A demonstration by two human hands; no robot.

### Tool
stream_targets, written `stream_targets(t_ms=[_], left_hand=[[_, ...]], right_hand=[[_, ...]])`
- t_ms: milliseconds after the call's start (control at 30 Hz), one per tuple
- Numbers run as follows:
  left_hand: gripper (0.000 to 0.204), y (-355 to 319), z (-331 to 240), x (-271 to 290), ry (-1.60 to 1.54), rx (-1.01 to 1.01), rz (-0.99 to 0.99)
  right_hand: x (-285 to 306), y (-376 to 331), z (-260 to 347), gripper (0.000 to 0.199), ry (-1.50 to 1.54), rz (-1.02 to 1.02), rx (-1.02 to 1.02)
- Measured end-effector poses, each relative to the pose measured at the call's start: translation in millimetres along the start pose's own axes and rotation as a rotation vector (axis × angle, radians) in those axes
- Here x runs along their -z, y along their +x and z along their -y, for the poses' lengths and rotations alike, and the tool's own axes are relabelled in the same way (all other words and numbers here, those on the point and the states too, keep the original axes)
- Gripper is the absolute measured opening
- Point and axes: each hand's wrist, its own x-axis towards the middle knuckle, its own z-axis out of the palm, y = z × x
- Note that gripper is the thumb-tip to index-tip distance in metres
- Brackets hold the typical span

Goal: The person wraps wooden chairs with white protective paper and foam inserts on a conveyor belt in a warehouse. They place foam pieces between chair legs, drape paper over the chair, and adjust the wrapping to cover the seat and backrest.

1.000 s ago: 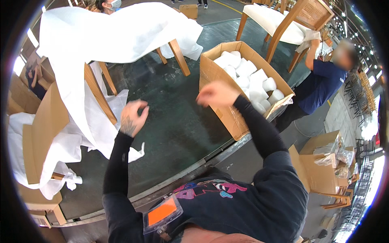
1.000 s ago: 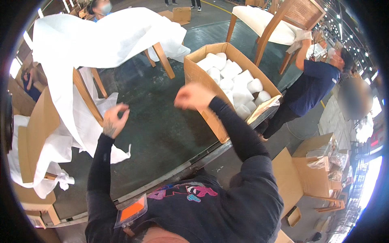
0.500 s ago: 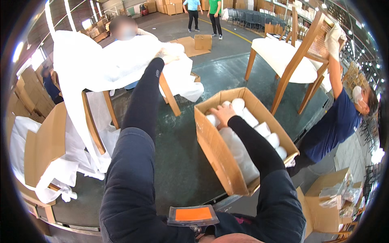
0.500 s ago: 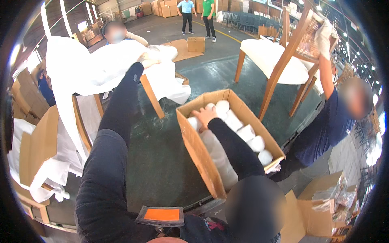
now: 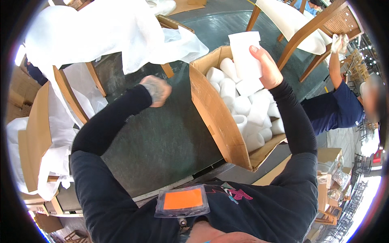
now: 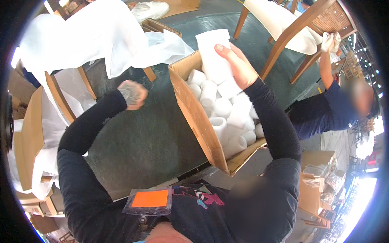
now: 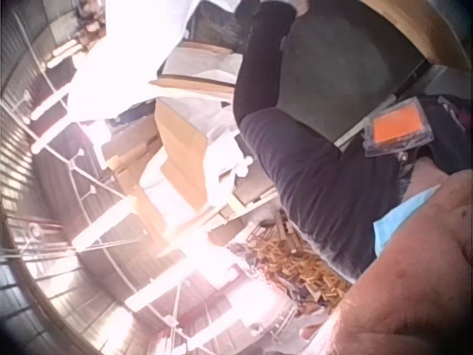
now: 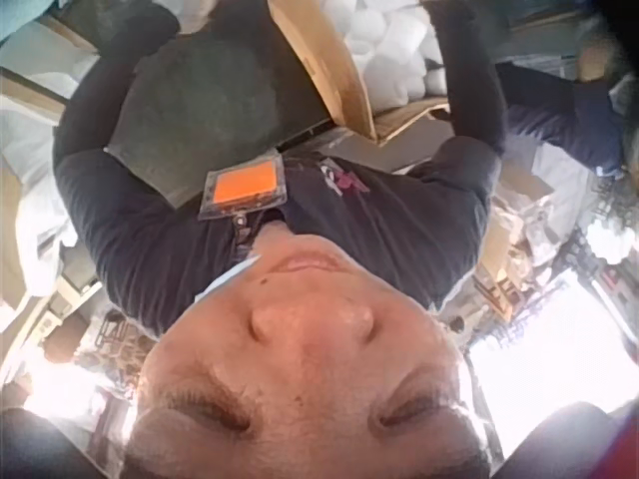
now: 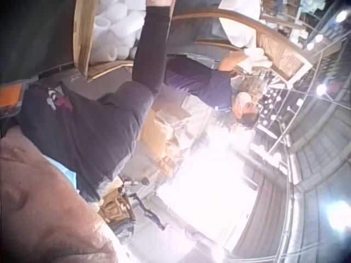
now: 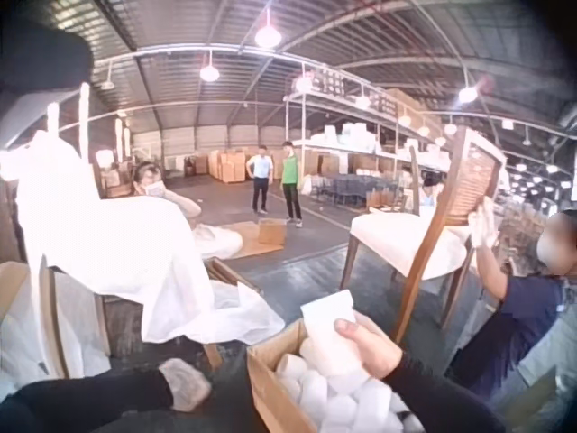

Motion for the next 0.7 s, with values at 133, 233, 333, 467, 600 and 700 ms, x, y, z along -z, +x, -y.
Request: stream_targets(t_ms=[133, 233, 333, 467, 600, 700], left_hand=[[0.014, 97, -65, 30, -0.654, -0.103, -0.96], [0.066, 155, -96, 69, -0.439, 0.0, -0.093], [0.072, 174, -127, 57, -0.499, 0.22, 0.117], [0.053, 165, -103, 62, -0.685, 0.102, 0.206], [0.045, 149, -101, 49, -0.834, 0.273, -0.15], [0.051, 114, -86, 45, -1.121, 0.36, -0.604]], right_hand=[[-60, -55, -29, 0.068, -0.155, 0.149, -0.061], [-138, -121, -19, 0.088, -0.332, 0.535, -0.316], [-183, -178, -37, 0.071, -0.464, 0.476, -0.41], [-197, -225, -149, 0.071, -0.415, -0.078, -0.417], [-183, -200, -290, 0.079, -0.569, -0.332, -0.266], [-167, -174, -358, 0.084, -0.778, -0.491, -0.178]])
